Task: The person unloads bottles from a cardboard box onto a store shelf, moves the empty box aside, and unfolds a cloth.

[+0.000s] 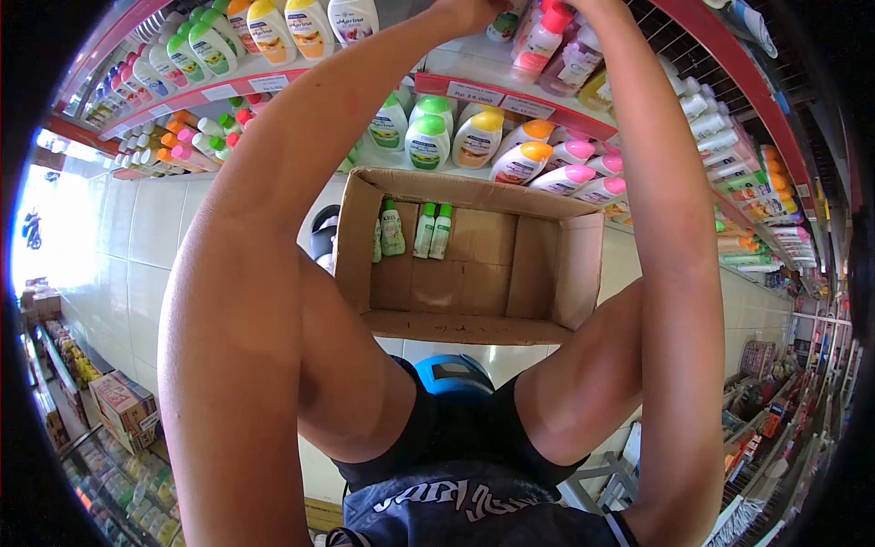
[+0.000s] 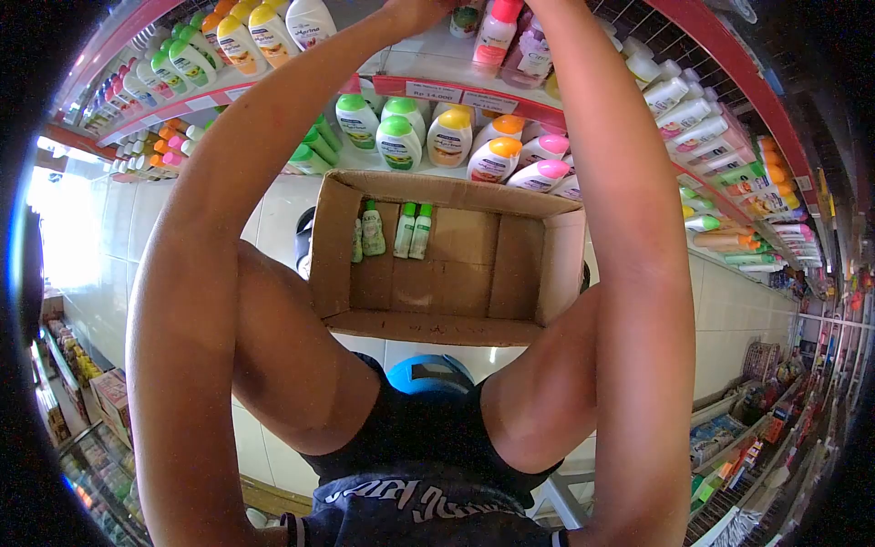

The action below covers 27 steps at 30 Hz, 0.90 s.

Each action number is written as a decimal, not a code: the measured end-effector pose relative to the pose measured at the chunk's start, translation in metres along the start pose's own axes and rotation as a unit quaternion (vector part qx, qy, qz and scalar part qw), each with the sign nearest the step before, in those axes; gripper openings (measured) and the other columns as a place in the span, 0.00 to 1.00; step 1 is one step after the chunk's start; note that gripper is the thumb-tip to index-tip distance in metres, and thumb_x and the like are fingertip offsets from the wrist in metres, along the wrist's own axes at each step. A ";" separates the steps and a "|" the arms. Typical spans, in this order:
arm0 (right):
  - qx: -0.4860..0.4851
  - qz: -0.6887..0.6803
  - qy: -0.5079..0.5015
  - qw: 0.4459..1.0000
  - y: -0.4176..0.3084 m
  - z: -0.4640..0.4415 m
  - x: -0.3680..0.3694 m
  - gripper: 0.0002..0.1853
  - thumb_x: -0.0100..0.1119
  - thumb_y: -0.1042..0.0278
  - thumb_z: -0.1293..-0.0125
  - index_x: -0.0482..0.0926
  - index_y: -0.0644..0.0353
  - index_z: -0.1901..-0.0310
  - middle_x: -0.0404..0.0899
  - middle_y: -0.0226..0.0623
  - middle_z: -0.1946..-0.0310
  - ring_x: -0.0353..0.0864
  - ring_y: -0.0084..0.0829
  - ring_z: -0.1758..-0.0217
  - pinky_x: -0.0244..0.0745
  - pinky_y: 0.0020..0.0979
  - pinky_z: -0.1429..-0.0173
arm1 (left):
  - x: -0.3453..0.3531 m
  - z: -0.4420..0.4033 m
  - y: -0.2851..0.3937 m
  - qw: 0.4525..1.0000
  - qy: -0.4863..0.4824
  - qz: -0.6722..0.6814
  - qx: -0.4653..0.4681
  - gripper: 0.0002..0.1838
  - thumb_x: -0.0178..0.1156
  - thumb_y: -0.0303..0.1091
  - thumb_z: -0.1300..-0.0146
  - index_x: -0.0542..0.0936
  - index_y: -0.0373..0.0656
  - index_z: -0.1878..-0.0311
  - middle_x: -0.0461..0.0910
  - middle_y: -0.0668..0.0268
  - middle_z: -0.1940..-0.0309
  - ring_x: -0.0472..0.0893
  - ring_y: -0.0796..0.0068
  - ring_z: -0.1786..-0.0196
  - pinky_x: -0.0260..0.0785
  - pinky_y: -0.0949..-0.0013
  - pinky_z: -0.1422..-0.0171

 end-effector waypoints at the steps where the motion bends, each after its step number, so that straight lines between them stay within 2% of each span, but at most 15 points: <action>1: 0.000 0.000 0.001 1.000 0.003 -0.004 0.002 0.13 0.66 0.66 0.31 0.85 0.58 0.47 0.88 0.45 0.54 0.86 0.37 0.53 0.79 0.41 0.47 | -0.003 0.003 0.001 0.998 0.028 0.048 0.008 0.24 0.64 0.38 0.34 0.79 0.44 0.36 0.83 0.47 0.43 0.82 0.43 0.42 0.77 0.53 0.41; 3: -0.049 0.043 0.044 0.997 0.003 -0.007 0.002 0.14 0.66 0.67 0.32 0.85 0.58 0.47 0.88 0.46 0.54 0.87 0.37 0.53 0.80 0.41 0.47 | -0.004 0.001 0.002 0.999 0.015 0.050 -0.003 0.24 0.64 0.37 0.35 0.79 0.43 0.36 0.84 0.46 0.45 0.83 0.43 0.44 0.78 0.53 0.42; 7: -0.037 0.049 0.019 0.998 0.001 -0.004 0.001 0.14 0.64 0.69 0.34 0.85 0.58 0.47 0.88 0.47 0.55 0.87 0.39 0.52 0.80 0.42 0.47 | -0.006 0.004 0.006 0.997 0.002 0.072 -0.014 0.23 0.64 0.35 0.36 0.80 0.43 0.38 0.85 0.46 0.49 0.84 0.43 0.48 0.79 0.52 0.45; 11: -0.059 0.067 0.057 0.994 -0.006 0.009 -0.001 0.16 0.60 0.71 0.34 0.84 0.58 0.45 0.85 0.50 0.48 0.85 0.44 0.44 0.78 0.43 0.39 | -0.009 0.006 0.007 0.997 -0.003 0.073 -0.001 0.20 0.63 0.36 0.34 0.80 0.43 0.40 0.85 0.48 0.48 0.84 0.43 0.47 0.78 0.51 0.44; 13: -0.056 0.068 0.079 0.993 -0.004 0.010 -0.001 0.17 0.59 0.71 0.34 0.83 0.58 0.44 0.84 0.51 0.45 0.83 0.45 0.41 0.77 0.43 0.36 | -0.001 0.002 0.001 0.997 -0.003 -0.052 0.048 0.17 0.59 0.39 0.31 0.80 0.43 0.43 0.84 0.50 0.47 0.83 0.44 0.46 0.77 0.50 0.43; 15: -0.057 0.055 0.081 0.994 0.001 0.004 0.002 0.18 0.58 0.70 0.34 0.82 0.58 0.43 0.82 0.51 0.40 0.81 0.46 0.36 0.76 0.43 0.33 | 0.008 0.004 -0.008 0.993 0.016 -0.102 0.063 0.17 0.57 0.41 0.30 0.79 0.43 0.43 0.84 0.50 0.47 0.83 0.44 0.46 0.77 0.50 0.43; 16: -0.058 0.055 0.082 0.993 0.004 0.000 0.004 0.18 0.58 0.70 0.34 0.82 0.58 0.43 0.82 0.51 0.40 0.81 0.46 0.36 0.76 0.43 0.33 | 0.016 0.003 -0.017 0.985 0.035 -0.150 0.077 0.17 0.55 0.42 0.28 0.79 0.44 0.44 0.83 0.50 0.46 0.83 0.44 0.46 0.76 0.50 0.43; 18: -0.057 0.046 0.077 0.994 0.008 -0.005 0.007 0.17 0.58 0.71 0.34 0.82 0.58 0.44 0.82 0.52 0.41 0.81 0.47 0.36 0.76 0.43 0.33 | 0.038 -0.008 -0.043 0.980 0.028 -0.165 0.103 0.17 0.54 0.42 0.28 0.79 0.44 0.44 0.83 0.49 0.46 0.83 0.43 0.45 0.76 0.49 0.43; 20: -0.060 0.052 0.082 0.993 0.006 -0.002 0.006 0.17 0.57 0.72 0.34 0.82 0.58 0.44 0.82 0.52 0.41 0.81 0.47 0.36 0.76 0.43 0.33 | 0.038 -0.010 -0.041 0.975 0.022 -0.180 0.129 0.17 0.53 0.42 0.28 0.79 0.44 0.45 0.83 0.47 0.46 0.83 0.43 0.45 0.76 0.49 0.43; 22: -0.062 0.060 0.086 0.993 0.007 -0.003 0.008 0.17 0.57 0.72 0.34 0.82 0.58 0.44 0.83 0.52 0.42 0.81 0.46 0.37 0.76 0.43 0.34 | 0.017 0.002 -0.017 0.990 0.002 -0.138 0.031 0.15 0.53 0.40 0.30 0.80 0.43 0.48 0.82 0.46 0.47 0.82 0.43 0.45 0.76 0.48 0.43; 25: -0.066 0.075 0.107 0.989 0.007 -0.004 0.006 0.17 0.56 0.73 0.34 0.82 0.57 0.43 0.83 0.51 0.43 0.82 0.46 0.38 0.77 0.43 0.35 | 0.007 0.006 -0.009 0.997 -0.005 -0.075 0.014 0.13 0.53 0.38 0.31 0.82 0.42 0.53 0.82 0.46 0.47 0.82 0.43 0.46 0.77 0.48 0.44; 26: -0.047 0.045 0.086 0.994 0.008 -0.004 0.006 0.18 0.56 0.73 0.34 0.82 0.57 0.43 0.84 0.51 0.43 0.83 0.46 0.39 0.77 0.43 0.36 | 0.005 0.009 -0.010 0.997 -0.004 -0.076 0.013 0.13 0.53 0.38 0.31 0.82 0.42 0.53 0.82 0.46 0.47 0.82 0.43 0.46 0.77 0.48 0.44; 27: -0.029 0.015 0.066 0.997 0.008 -0.001 0.005 0.18 0.56 0.73 0.34 0.82 0.57 0.43 0.84 0.50 0.43 0.84 0.46 0.40 0.78 0.44 0.37 | 0.013 0.009 -0.016 0.983 0.004 -0.156 0.093 0.13 0.52 0.37 0.31 0.83 0.42 0.55 0.82 0.47 0.46 0.82 0.44 0.45 0.77 0.48 0.45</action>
Point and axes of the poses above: each hand's wrist, its own z-axis away from the middle knuckle, its own x-axis out of the palm, y = z × x, the point moved 4 cm from there along -z, towards the middle knuckle
